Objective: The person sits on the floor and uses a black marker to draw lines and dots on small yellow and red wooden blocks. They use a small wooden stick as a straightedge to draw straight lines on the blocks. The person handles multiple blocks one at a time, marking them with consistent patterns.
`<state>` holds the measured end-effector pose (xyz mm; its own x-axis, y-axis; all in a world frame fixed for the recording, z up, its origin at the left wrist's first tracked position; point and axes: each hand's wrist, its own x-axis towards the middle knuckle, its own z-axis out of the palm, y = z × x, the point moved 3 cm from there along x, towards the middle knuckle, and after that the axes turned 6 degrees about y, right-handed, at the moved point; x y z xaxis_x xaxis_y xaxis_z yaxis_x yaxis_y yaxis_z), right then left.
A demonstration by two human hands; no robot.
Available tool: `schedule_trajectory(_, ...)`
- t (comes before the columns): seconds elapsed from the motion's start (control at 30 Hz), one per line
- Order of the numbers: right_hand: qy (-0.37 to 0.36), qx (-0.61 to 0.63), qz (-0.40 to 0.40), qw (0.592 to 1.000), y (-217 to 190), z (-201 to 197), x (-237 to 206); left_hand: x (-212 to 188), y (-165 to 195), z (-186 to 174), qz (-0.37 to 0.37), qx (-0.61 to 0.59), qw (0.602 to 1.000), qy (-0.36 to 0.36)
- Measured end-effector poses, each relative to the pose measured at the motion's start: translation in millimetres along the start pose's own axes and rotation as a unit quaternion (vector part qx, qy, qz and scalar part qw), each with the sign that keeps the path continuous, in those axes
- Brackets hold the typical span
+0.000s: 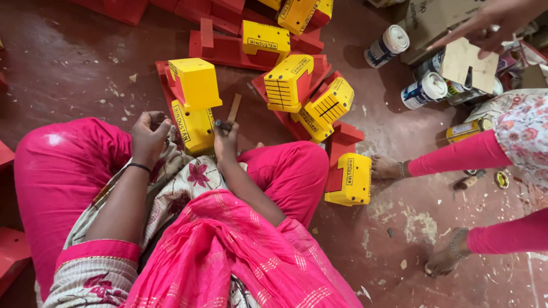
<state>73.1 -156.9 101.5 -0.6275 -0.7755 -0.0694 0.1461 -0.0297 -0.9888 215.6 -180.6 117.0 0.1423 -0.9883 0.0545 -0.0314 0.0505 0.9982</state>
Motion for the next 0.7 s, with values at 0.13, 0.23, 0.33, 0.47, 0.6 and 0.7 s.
schedule_trajectory(0.13, -0.001, 0.015, 0.01, 1.0, 5, 3, 5, 5, -3, -1, -0.002, -0.009, 1.0, 0.002)
schedule_trajectory(0.23, 0.004, 0.015, 0.013, 1.0, 7, 5, 8, 10, -5, 0, -0.002, -0.018, 1.0, 0.002)
schedule_trajectory(0.33, 0.011, -0.007, 0.024, 1.0, 11, 7, 11, 14, -8, 0, -0.008, -0.009, 1.0, 0.005)
schedule_trajectory(0.47, 0.024, -0.046, 0.038, 0.998, 13, 8, 14, 19, -12, 1, -0.018, -0.03, 0.999, 0.01)
schedule_trajectory(0.6, 0.016, 0.011, 0.052, 0.998, 15, 12, 17, 26, -19, 1, -0.032, -0.055, 0.998, 0.025)
schedule_trajectory(0.7, 0.014, -0.028, 0.064, 0.997, 17, 12, 18, 31, -25, 1, -0.031, -0.063, 0.997, 0.036)
